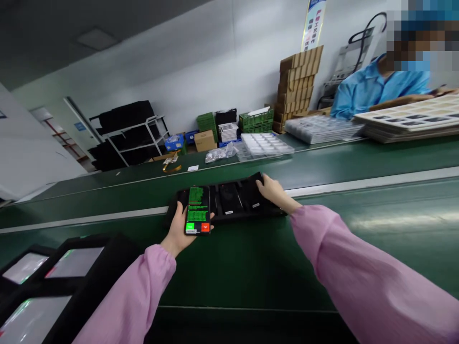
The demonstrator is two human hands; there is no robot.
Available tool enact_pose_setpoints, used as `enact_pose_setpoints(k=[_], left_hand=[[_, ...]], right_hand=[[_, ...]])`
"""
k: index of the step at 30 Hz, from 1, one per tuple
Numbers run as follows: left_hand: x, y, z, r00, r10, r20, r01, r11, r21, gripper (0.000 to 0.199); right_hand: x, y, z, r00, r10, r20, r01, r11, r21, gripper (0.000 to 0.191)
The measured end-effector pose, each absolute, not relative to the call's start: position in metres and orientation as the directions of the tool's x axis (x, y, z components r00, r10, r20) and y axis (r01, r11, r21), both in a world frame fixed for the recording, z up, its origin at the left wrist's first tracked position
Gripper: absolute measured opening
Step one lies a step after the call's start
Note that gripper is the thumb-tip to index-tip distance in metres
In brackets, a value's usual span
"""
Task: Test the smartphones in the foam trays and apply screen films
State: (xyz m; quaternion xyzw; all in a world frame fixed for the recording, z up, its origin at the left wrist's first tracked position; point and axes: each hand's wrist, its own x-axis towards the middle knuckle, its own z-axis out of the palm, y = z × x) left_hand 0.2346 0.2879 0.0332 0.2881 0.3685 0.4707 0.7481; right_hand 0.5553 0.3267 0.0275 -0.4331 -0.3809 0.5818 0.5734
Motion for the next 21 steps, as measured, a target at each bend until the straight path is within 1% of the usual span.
enact_pose_setpoints(k=[1,3,4,7,9,12,15,18,21], left_hand=[[0.241,0.291,0.030,0.301,0.912,-0.280,-0.508,0.402,0.762,0.061],[0.255,0.294,0.027,0.329,0.903,-0.278,-0.536,0.421,0.732,0.060],[0.263,0.294,0.028,0.342,0.898,-0.278,-0.547,0.431,0.718,0.060],[0.284,0.289,0.031,0.389,0.878,-0.280,-0.563,0.467,0.682,0.056],[0.295,0.283,0.034,0.425,0.861,-0.279,-0.563,0.492,0.664,0.053],[0.305,0.274,0.035,0.438,0.857,-0.271,-0.571,0.498,0.653,0.045],[0.311,0.270,0.032,0.403,0.878,-0.260,-0.585,0.465,0.664,0.036],[0.318,0.276,0.029,0.344,0.897,-0.276,-0.564,0.433,0.704,0.036],[0.332,0.293,0.025,0.265,0.915,-0.305,-0.502,0.401,0.766,0.042]], right_hand=[[0.549,0.325,0.026,-0.006,0.996,-0.091,-0.341,-0.087,-0.936,0.049],[0.531,0.320,0.023,-0.083,0.988,-0.127,-0.344,-0.148,-0.927,0.036],[0.520,0.317,0.021,-0.125,0.982,-0.143,-0.349,-0.179,-0.920,0.034],[0.489,0.305,0.009,-0.227,0.959,-0.168,-0.388,-0.247,-0.888,0.039],[0.476,0.297,0.000,-0.258,0.950,-0.178,-0.430,-0.278,-0.859,0.039],[0.472,0.291,-0.010,-0.270,0.942,-0.201,-0.478,-0.312,-0.821,0.040],[0.476,0.290,-0.013,-0.265,0.940,-0.214,-0.500,-0.324,-0.803,0.041],[0.481,0.289,-0.013,-0.234,0.948,-0.214,-0.488,-0.305,-0.818,0.042],[0.484,0.290,-0.014,-0.176,0.958,-0.227,-0.421,-0.282,-0.862,0.043]])
